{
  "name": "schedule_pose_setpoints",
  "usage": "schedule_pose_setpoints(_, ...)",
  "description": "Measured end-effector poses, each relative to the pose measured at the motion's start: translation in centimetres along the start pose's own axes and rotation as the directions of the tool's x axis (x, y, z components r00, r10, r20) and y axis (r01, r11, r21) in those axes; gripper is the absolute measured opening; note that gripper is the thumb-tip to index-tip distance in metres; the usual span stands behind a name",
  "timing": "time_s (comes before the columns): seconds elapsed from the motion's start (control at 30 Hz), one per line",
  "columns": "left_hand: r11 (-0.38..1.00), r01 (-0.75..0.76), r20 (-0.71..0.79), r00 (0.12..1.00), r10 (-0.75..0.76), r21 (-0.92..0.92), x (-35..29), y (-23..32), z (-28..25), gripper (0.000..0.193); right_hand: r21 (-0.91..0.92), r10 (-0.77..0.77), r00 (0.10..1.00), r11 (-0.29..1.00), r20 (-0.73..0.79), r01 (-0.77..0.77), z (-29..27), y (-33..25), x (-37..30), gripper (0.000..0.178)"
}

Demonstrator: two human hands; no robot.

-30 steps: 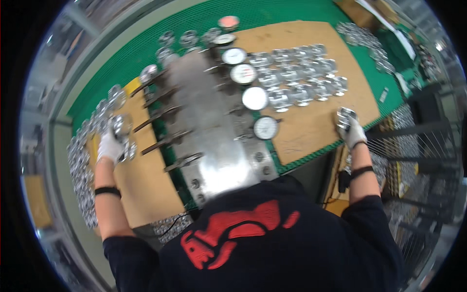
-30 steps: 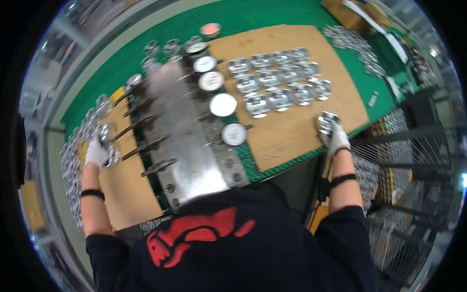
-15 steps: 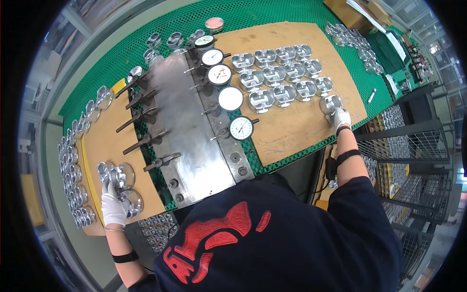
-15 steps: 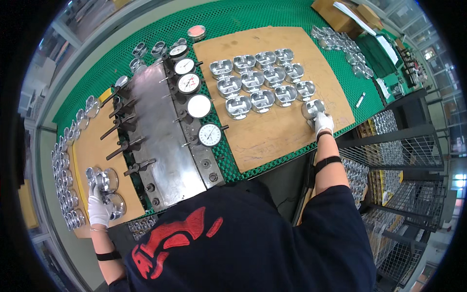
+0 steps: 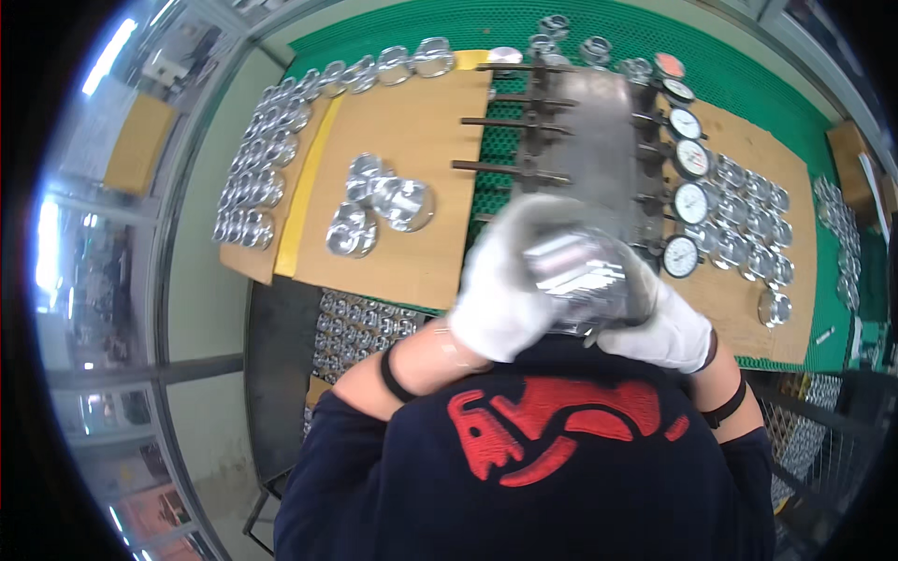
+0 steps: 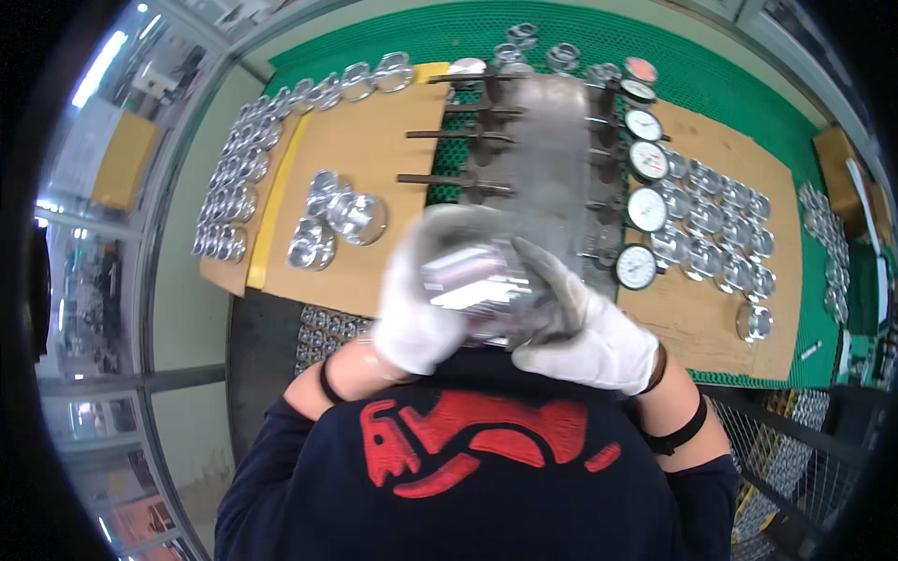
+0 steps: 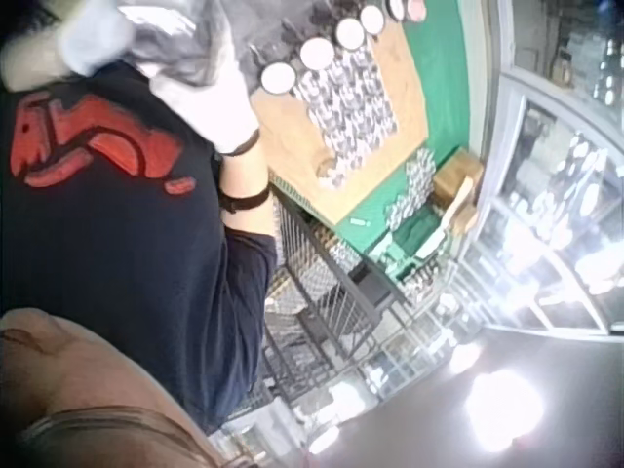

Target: Inspecting and measuring metal pistons using a multi-dial gauge fixture and organizing them on cardboard dividers.

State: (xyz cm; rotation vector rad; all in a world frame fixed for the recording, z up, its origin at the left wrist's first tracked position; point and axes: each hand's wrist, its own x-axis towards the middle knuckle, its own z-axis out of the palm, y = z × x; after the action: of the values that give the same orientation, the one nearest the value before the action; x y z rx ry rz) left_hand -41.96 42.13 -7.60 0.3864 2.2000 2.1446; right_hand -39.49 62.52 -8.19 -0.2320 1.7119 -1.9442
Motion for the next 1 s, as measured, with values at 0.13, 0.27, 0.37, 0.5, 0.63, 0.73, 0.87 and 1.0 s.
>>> schedule_pose_setpoints(0.13, 0.783, -0.454, 0.349, 0.880, 0.321, 0.425, 0.8, -2.5, -0.9, 0.062, 0.197, 0.148, 0.987, 0.968, 0.057, -0.156, 0.3, 0.9, 0.6, 0.087)
schedule_pose_setpoints(0.27, 0.765, -0.388, 0.496, 0.862, 0.104, 0.514, 0.2, -3.3, -2.4, 0.072, -0.526, -0.232, 0.970, 0.835, -0.070, 0.162, 0.0, 2.8, 1.2, 0.087)
schedule_pose_setpoints(0.37, 0.694, -0.456, 0.525, 0.841, 0.132, 0.557, 0.7, -4.3, -1.4, 0.077, -0.937, -0.417, 0.907, 0.338, -0.064, 0.089, 0.0, 4.3, 1.7, 0.086)
schedule_pose_setpoints(0.5, 0.466, -0.557, 0.505, 0.828, 0.246, 0.687, 1.1, -6.0, 0.1, 0.081, -0.959, -0.489, 0.869, 0.275, -0.076, 0.071, 0.0, 4.8, 1.2, 0.083)
schedule_pose_setpoints(0.63, 0.479, -0.564, 0.518, 0.821, 0.239, 0.673, 2.3, -6.3, 0.1, 0.082, -0.647, -0.095, 0.888, 0.719, -0.450, -0.252, 1.0, 2.7, -0.7, 0.071)
schedule_pose_setpoints(0.73, 0.511, -0.534, 0.535, 0.829, 0.162, 0.673, 3.0, -6.2, 0.2, 0.088, -0.207, 0.247, 0.911, 0.922, -0.331, -0.326, 0.0, 4.6, -1.0, 0.071)
schedule_pose_setpoints(0.87, 0.583, -0.482, 0.503, 0.853, 0.140, 0.654, 4.4, -7.4, 0.9, 0.090, 0.236, 0.390, 0.880, 0.913, -0.271, -0.332, 0.6, 5.4, -0.7, 0.075)
schedule_pose_setpoints(1.0, 0.593, -0.451, 0.500, 0.861, 0.092, 0.667, 4.8, -7.3, 1.3, 0.089, 0.223, 0.306, 0.913, 0.942, -0.269, -0.250, 0.2, 6.1, -0.3, 0.081)
